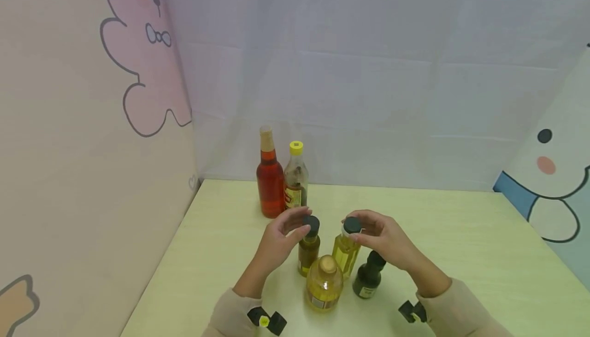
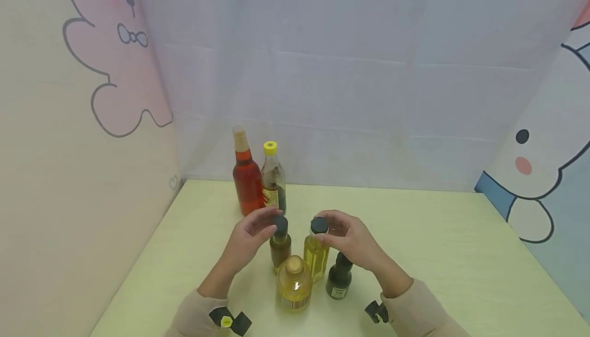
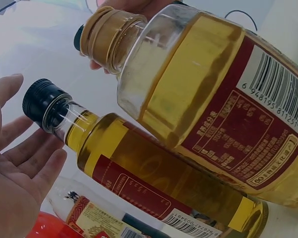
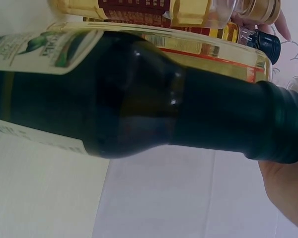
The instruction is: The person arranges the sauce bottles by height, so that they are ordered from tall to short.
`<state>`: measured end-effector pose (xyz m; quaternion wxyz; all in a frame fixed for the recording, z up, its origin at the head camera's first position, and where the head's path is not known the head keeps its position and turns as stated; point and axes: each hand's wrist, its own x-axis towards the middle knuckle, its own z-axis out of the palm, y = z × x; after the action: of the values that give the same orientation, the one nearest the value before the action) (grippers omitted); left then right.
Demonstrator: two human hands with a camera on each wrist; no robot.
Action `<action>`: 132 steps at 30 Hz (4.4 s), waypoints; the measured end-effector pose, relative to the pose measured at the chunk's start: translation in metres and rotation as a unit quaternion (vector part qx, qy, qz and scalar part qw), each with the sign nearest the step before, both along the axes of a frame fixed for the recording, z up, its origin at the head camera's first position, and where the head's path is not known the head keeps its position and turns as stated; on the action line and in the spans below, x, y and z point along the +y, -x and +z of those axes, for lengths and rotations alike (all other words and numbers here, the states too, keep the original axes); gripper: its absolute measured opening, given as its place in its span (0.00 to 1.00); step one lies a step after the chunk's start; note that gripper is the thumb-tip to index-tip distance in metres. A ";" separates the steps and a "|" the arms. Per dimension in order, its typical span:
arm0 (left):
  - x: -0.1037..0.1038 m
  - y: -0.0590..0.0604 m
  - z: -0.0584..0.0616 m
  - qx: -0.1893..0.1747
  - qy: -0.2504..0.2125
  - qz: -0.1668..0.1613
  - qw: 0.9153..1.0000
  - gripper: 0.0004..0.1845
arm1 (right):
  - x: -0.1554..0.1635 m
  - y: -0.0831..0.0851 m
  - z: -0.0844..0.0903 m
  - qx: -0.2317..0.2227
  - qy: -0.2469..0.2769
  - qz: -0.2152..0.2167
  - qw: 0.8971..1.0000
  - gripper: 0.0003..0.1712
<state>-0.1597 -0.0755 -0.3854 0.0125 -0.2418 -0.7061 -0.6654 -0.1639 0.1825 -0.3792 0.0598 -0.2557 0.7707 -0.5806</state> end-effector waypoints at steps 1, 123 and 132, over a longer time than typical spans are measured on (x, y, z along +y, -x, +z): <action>0.000 -0.001 -0.001 0.001 -0.002 0.000 1.000 0.20 | 0.000 0.000 0.000 0.000 0.003 0.003 1.000 0.18; 0.009 -0.001 -0.014 -0.027 0.012 0.033 0.999 0.19 | -0.010 0.067 0.044 -0.016 -0.016 -0.101 0.995 0.30; 0.009 -0.002 -0.014 -0.022 0.007 0.029 0.999 0.19 | -0.014 0.077 0.046 -0.007 -0.030 -0.107 0.994 0.28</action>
<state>-0.1575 -0.0665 -0.3991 0.0145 -0.2070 -0.7177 -0.6647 -0.2409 0.1681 -0.3330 0.0102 -0.1655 0.8100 -0.5625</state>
